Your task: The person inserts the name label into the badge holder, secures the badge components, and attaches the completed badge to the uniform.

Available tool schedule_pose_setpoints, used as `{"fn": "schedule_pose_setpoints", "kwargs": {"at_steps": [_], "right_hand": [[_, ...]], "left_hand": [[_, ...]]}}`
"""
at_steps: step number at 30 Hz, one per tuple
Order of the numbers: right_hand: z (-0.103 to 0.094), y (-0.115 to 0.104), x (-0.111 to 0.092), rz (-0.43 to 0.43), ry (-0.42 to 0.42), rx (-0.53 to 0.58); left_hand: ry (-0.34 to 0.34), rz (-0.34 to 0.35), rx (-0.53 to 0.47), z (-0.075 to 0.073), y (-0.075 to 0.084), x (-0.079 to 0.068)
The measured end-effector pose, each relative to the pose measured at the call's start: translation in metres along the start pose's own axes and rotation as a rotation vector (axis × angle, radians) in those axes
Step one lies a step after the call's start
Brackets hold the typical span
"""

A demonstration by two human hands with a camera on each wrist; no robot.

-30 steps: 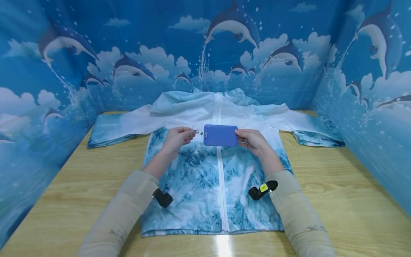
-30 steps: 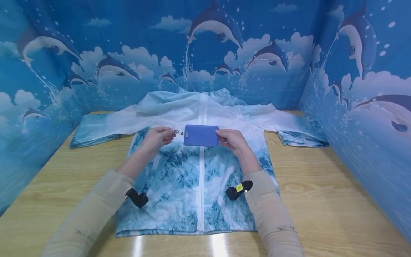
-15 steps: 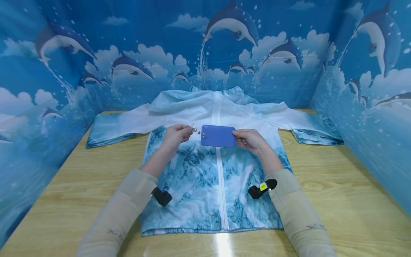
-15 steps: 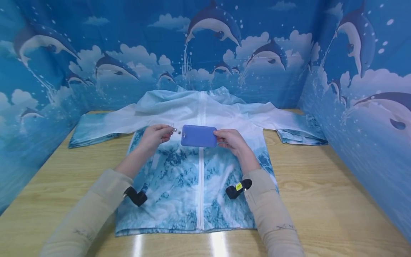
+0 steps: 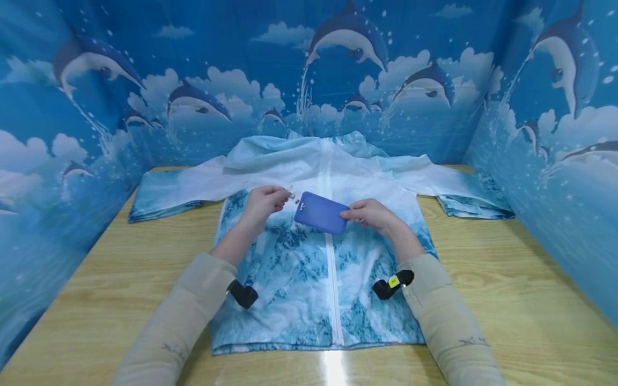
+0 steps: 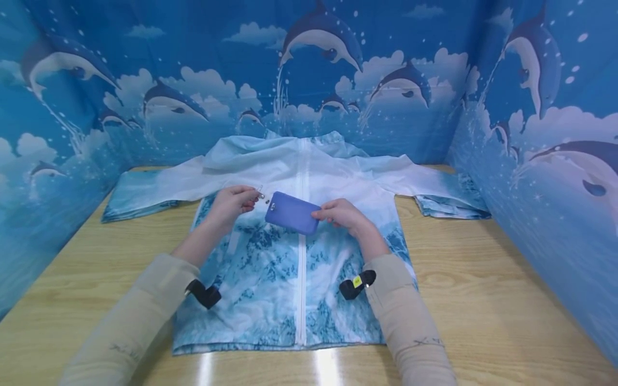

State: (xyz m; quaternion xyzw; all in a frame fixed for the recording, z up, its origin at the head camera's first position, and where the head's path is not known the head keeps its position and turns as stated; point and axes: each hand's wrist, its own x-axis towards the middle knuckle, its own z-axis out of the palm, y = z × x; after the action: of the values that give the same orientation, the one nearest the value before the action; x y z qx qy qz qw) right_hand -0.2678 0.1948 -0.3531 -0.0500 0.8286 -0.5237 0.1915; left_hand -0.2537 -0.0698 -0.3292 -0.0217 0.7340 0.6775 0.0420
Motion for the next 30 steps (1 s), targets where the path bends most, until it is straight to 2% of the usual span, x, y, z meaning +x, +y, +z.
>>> {"fn": "schedule_pose_setpoints", "kwargs": {"at_steps": [8,12,17,30], "right_hand": [[0.003,0.000,0.000,-0.030,-0.098,-0.216],[0.005,-0.001,0.000,-0.025,-0.111,-0.273],[0.008,-0.003,0.000,-0.013,-0.093,-0.261],[0.011,-0.010,0.000,-0.024,-0.046,-0.125]], "left_hand": [[-0.024,0.028,0.045,-0.001,-0.003,0.001],[-0.039,0.018,0.069,0.000,-0.002,0.001],[-0.060,0.005,0.092,0.002,-0.001,0.000],[-0.125,0.013,0.122,0.009,0.002,0.000]]}}
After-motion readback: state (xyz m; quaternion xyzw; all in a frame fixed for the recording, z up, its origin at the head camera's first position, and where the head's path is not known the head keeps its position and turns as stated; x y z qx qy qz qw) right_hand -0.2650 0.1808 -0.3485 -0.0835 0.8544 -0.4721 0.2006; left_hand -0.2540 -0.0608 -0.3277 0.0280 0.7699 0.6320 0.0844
